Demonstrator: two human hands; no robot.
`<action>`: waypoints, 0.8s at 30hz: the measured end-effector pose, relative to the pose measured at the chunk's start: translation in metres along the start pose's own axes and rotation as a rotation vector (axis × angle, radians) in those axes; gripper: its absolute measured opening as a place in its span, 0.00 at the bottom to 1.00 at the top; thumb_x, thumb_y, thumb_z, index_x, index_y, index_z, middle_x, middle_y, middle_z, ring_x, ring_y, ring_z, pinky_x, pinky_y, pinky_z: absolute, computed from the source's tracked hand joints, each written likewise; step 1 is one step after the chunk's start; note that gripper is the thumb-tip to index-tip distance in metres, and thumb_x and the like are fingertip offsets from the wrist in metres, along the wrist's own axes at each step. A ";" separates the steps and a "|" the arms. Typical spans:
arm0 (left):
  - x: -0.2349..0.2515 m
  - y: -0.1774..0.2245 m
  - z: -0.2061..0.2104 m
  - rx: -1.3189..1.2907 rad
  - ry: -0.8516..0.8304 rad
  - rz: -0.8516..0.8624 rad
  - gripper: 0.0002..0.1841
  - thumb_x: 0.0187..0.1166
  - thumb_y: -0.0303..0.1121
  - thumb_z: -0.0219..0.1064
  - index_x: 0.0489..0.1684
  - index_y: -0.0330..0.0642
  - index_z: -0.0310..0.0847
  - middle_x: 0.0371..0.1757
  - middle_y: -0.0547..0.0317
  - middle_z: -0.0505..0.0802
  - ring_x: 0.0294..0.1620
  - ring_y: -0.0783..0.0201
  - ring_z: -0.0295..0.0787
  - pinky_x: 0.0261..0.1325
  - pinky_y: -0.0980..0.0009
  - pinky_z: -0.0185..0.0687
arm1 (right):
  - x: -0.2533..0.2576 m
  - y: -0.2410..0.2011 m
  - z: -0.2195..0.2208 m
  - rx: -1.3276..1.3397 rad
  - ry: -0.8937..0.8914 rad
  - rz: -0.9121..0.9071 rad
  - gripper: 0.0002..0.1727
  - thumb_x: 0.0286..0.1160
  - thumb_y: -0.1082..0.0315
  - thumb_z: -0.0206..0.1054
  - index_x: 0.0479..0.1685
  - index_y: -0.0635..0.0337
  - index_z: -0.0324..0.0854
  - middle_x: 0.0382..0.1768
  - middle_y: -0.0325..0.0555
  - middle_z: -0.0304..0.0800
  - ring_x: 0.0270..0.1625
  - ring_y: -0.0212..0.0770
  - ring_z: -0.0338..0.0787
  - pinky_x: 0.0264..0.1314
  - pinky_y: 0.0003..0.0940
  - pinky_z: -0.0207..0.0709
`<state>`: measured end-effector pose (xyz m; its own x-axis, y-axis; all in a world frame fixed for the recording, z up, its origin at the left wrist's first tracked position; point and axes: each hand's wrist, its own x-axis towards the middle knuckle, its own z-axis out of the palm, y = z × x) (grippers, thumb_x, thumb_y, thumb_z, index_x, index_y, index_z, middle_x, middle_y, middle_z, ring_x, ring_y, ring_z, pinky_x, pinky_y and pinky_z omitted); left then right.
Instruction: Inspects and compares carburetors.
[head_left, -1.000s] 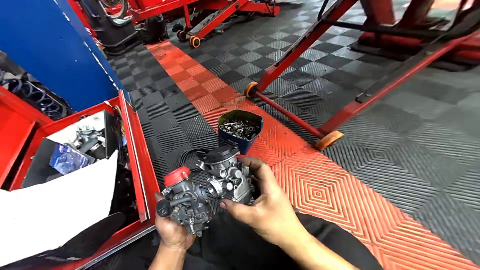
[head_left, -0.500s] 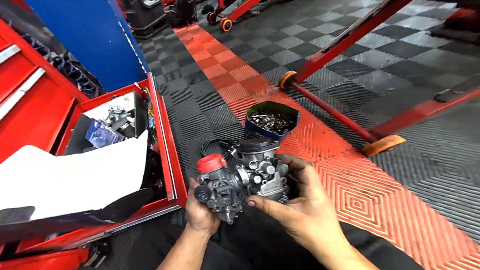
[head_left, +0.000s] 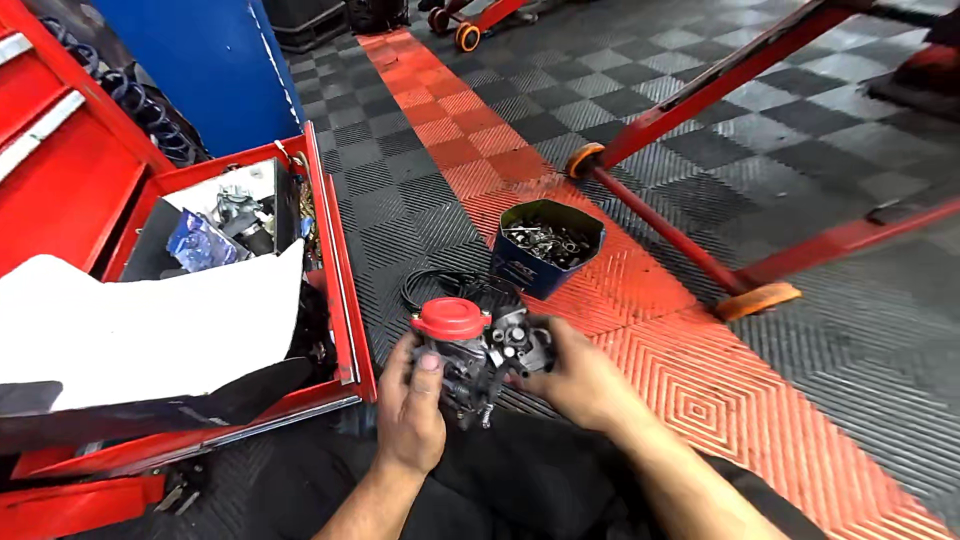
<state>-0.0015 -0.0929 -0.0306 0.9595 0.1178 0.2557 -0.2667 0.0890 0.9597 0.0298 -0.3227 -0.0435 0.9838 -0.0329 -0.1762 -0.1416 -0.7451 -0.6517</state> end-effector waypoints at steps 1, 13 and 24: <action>-0.001 0.002 0.000 0.094 0.013 0.059 0.27 0.91 0.53 0.48 0.65 0.43 0.84 0.54 0.57 0.93 0.54 0.64 0.91 0.59 0.61 0.90 | 0.006 0.005 0.006 -0.113 -0.074 0.044 0.50 0.45 0.46 0.90 0.77 0.47 0.74 0.61 0.55 0.86 0.57 0.58 0.89 0.57 0.68 0.83; -0.006 0.013 -0.010 0.323 0.007 0.361 0.30 0.91 0.54 0.46 0.71 0.40 0.81 0.59 0.58 0.88 0.58 0.64 0.87 0.59 0.64 0.89 | -0.009 -0.026 0.018 -0.182 0.009 -0.165 0.12 0.83 0.53 0.65 0.52 0.46 0.89 0.40 0.39 0.92 0.42 0.44 0.92 0.45 0.55 0.86; -0.007 0.002 -0.002 0.404 0.048 0.220 0.29 0.92 0.55 0.45 0.75 0.43 0.77 0.62 0.58 0.88 0.58 0.65 0.88 0.59 0.64 0.90 | -0.056 -0.051 0.004 0.127 0.469 -0.757 0.18 0.83 0.51 0.63 0.47 0.54 0.92 0.49 0.40 0.91 0.54 0.35 0.88 0.54 0.35 0.84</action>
<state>-0.0090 -0.0912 -0.0307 0.8761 0.1373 0.4622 -0.3982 -0.3344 0.8542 -0.0189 -0.2802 -0.0029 0.7587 0.1478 0.6345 0.5789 -0.5996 -0.5526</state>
